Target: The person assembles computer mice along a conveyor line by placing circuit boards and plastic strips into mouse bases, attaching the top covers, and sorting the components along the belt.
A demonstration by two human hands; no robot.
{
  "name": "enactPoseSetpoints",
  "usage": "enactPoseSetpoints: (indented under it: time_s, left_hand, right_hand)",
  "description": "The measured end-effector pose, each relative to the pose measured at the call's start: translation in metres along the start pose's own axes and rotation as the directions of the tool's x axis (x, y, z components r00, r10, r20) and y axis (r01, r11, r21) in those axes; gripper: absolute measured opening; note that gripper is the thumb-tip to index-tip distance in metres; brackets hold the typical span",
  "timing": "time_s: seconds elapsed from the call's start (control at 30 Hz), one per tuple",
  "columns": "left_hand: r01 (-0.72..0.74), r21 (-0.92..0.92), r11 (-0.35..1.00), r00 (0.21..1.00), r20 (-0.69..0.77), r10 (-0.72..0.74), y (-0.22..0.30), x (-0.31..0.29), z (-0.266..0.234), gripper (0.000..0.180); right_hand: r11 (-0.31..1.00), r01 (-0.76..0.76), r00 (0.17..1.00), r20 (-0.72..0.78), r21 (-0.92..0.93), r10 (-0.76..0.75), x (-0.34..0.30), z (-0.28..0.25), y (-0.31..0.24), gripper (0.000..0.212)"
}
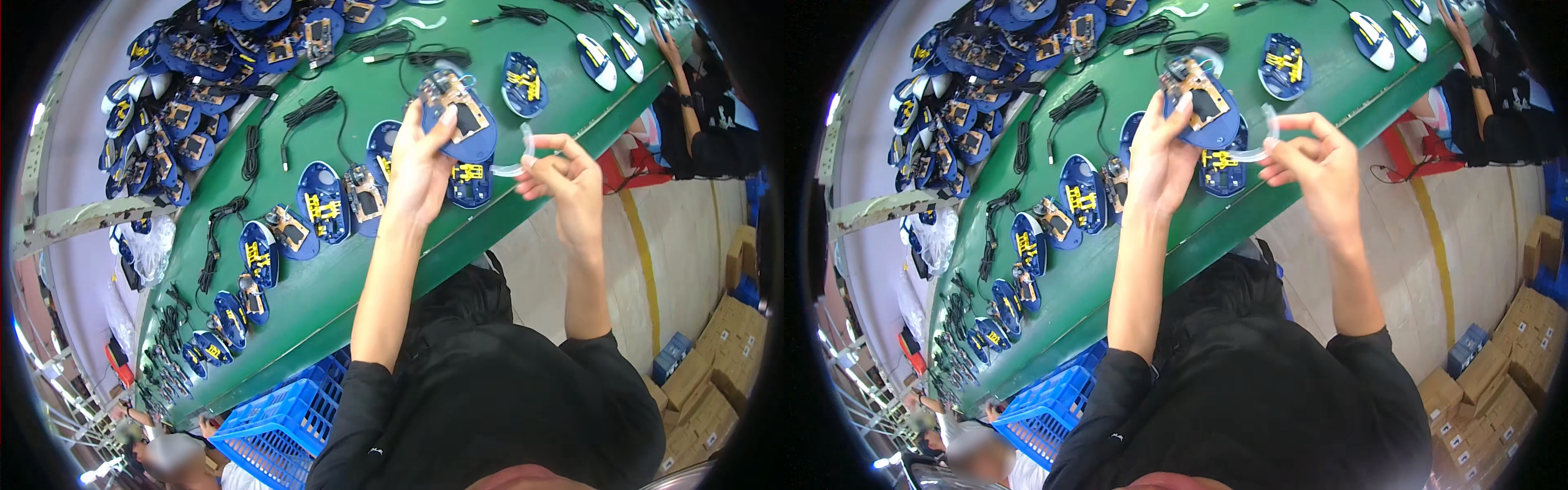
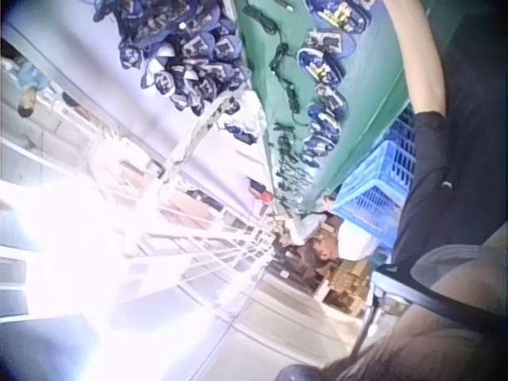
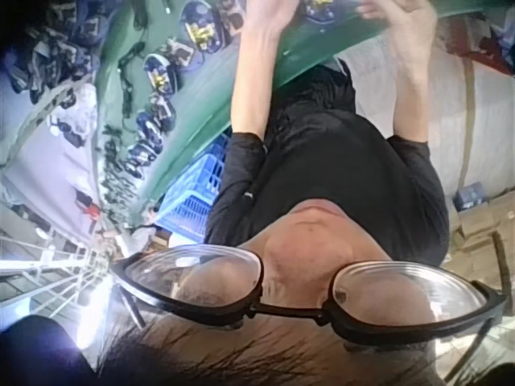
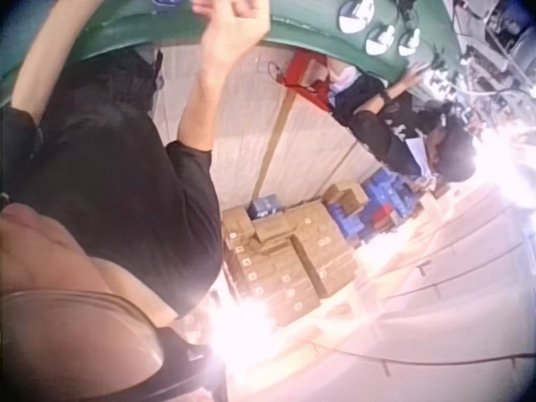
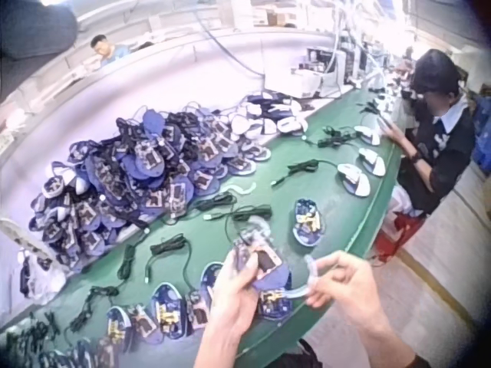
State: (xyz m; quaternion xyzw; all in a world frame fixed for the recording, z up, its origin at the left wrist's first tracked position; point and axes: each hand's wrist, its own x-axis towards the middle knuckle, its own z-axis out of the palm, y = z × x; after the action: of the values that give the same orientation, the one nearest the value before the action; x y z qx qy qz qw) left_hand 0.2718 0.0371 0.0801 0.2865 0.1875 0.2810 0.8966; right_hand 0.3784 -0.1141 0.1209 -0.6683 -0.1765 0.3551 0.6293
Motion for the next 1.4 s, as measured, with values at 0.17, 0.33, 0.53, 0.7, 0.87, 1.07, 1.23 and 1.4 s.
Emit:
enactPoseSetpoints:
  time_s: [0.17, 0.33, 0.53, 0.7, 0.87, 1.07, 1.23, 1.4]
  left_hand:
    - [-0.069, 0.086, 0.994, 0.994, -0.074, 0.075, -0.014, -0.023, 0.013, 0.051]
    - [-0.126, 0.163, 0.978, 0.983, -0.113, 0.145, -0.022, -0.034, 0.015, 0.075]
    - [-0.318, 0.354, 0.879, 0.947, 0.074, 0.313, -0.023, -0.047, 0.015, 0.111]
    - [-0.139, 0.22, 0.966, 0.99, 0.06, 0.129, -0.016, -0.054, 0.005, 0.107]
    - [-0.241, 0.336, 0.91, 0.971, 0.09, 0.224, -0.019, -0.06, 0.004, 0.106]
    - [-0.197, 0.195, 0.961, 0.976, -0.059, 0.212, -0.015, -0.068, -0.004, 0.102]
    - [-0.108, 0.005, 0.994, 0.979, -0.176, 0.107, -0.021, -0.077, -0.005, 0.087]
    - [-0.169, 0.126, 0.978, 0.963, -0.189, 0.191, -0.024, -0.081, -0.009, 0.051]
  right_hand:
    - [0.999, 0.043, 0.994, -0.103, -0.007, -0.043, -0.006, 0.02, 0.018, 0.022]
    - [0.981, 0.115, 0.984, -0.117, -0.158, -0.134, -0.012, 0.018, 0.019, 0.024]
    - [0.986, 0.09, 0.996, 0.02, -0.142, -0.088, -0.014, 0.013, 0.015, 0.032]
    - [0.999, -0.047, 0.998, 0.049, 0.016, 0.047, -0.009, 0.012, 0.018, 0.026]
    - [0.993, 0.116, 0.993, -0.01, 0.014, -0.116, -0.01, 0.017, 0.033, 0.019]
    - [0.999, -0.041, 0.989, 0.14, -0.014, 0.043, -0.009, 0.015, 0.019, 0.023]
    - [0.996, -0.086, 0.972, 0.22, 0.014, 0.081, -0.009, 0.016, 0.029, 0.026]
    - [0.978, -0.172, 0.965, 0.219, 0.121, 0.143, -0.018, 0.026, 0.027, 0.019]
